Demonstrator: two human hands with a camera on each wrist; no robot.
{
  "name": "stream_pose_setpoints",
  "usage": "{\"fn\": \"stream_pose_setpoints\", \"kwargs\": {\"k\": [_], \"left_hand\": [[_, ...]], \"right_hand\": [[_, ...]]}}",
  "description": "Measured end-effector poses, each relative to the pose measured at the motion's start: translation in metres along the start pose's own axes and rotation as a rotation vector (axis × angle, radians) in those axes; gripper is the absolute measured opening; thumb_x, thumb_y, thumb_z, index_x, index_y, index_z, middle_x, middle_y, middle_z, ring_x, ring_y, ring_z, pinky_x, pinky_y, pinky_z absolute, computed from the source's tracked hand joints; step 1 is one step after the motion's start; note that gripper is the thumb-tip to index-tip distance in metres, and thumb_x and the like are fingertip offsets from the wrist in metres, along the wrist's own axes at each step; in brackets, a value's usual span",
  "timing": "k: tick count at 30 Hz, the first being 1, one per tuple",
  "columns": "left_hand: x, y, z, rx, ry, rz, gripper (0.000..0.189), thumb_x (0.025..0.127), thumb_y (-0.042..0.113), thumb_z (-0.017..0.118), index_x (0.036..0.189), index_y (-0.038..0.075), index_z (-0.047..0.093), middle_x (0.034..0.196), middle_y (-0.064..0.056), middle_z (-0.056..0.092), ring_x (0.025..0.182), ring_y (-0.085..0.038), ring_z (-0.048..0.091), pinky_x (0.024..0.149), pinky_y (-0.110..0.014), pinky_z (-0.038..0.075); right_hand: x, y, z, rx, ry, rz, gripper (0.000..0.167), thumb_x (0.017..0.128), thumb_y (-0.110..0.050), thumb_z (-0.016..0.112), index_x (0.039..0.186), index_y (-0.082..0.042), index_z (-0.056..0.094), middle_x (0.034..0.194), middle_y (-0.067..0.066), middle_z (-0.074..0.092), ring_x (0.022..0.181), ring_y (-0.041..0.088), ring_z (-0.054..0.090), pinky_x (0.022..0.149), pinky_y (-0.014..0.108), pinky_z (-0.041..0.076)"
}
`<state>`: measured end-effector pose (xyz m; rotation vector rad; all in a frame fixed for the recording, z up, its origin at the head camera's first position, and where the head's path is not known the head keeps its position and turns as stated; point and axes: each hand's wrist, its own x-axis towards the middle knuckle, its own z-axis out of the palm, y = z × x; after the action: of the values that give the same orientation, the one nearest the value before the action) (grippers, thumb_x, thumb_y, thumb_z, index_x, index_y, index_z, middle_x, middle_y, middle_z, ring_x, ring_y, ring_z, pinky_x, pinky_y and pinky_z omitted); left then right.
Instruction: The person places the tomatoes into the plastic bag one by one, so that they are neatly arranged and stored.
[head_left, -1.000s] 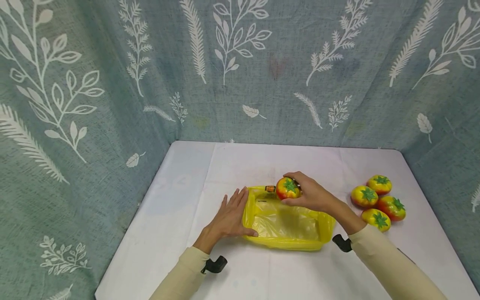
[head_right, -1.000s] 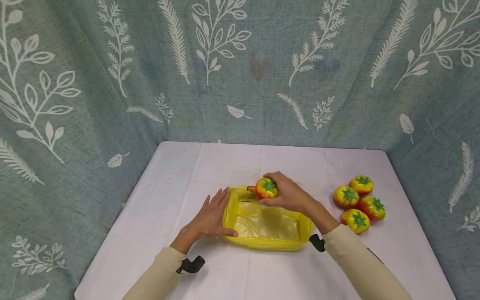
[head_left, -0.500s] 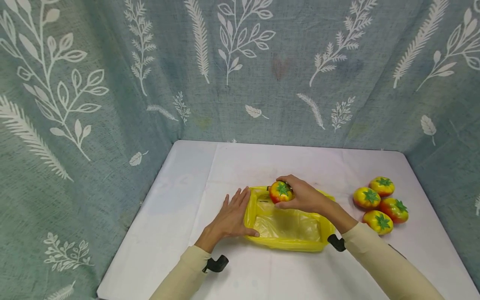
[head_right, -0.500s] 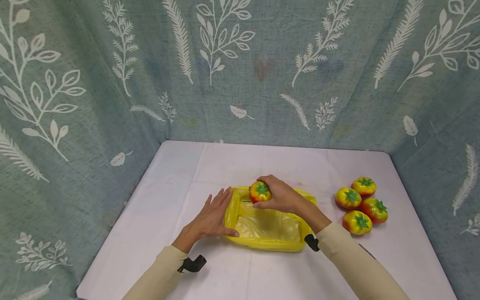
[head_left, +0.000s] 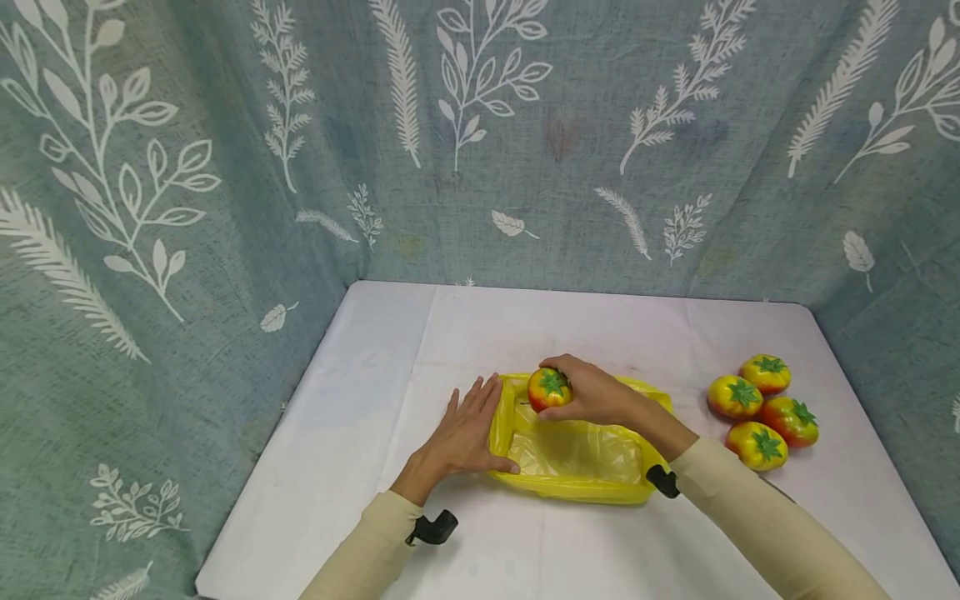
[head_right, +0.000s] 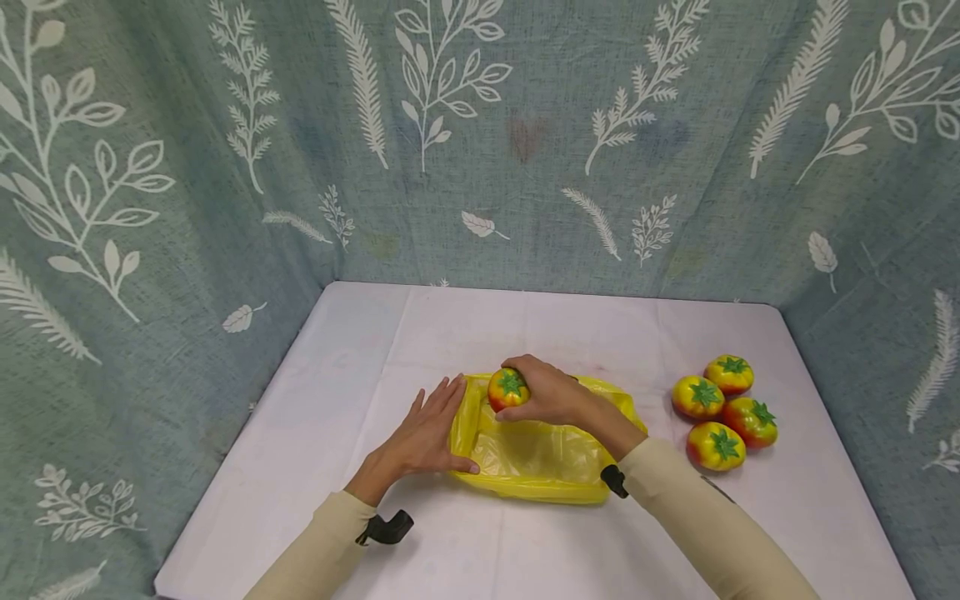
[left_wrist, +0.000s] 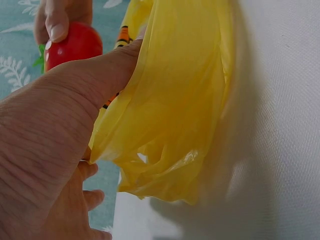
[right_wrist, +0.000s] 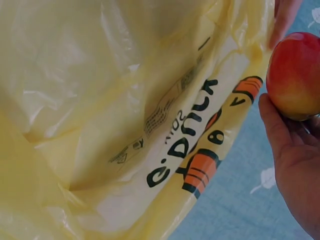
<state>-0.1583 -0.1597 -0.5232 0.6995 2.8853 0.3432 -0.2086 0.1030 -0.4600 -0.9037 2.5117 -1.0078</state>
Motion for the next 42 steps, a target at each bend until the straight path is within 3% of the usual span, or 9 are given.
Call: {"fn": "stream_pose_setpoints", "kwargs": {"k": [12, 32, 42], "left_hand": [[0.001, 0.001, -0.001, 0.000, -0.013, -0.006, 0.134, 0.071, 0.076, 0.074, 0.163, 0.005, 0.006, 0.170, -0.009, 0.003, 0.155, -0.029, 0.003, 0.120, -0.062, 0.007], [0.000, 0.003, -0.004, 0.020, 0.013, 0.018, 0.134, 0.070, 0.076, 0.073, 0.162, 0.003, 0.010, 0.170, -0.011, 0.008, 0.155, -0.034, 0.010, 0.118, -0.065, 0.011], [0.001, 0.003, -0.001, 0.017, 0.003, 0.025, 0.138, 0.068, 0.073, 0.079, 0.163, 0.004, 0.007, 0.170, -0.010, 0.005, 0.155, -0.032, 0.005, 0.118, -0.065, 0.011]], "right_hand": [[0.011, 0.005, 0.011, 0.002, -0.028, -0.003, 0.075, 0.083, -0.038, 0.084, 0.140, -0.001, 0.051, 0.127, 0.008, 0.060, 0.103, 0.018, 0.060, 0.092, 0.038, 0.054], [0.022, 0.010, 0.029, -0.087, -0.100, 0.026, 0.083, 0.084, -0.042, 0.083, 0.145, 0.002, 0.046, 0.134, 0.013, 0.058, 0.111, 0.022, 0.059, 0.102, 0.042, 0.049], [0.022, 0.013, 0.034, -0.124, -0.104, 0.028, 0.084, 0.086, -0.040, 0.081, 0.147, 0.004, 0.044, 0.137, 0.017, 0.055, 0.114, 0.026, 0.058, 0.100, 0.044, 0.049]]}}
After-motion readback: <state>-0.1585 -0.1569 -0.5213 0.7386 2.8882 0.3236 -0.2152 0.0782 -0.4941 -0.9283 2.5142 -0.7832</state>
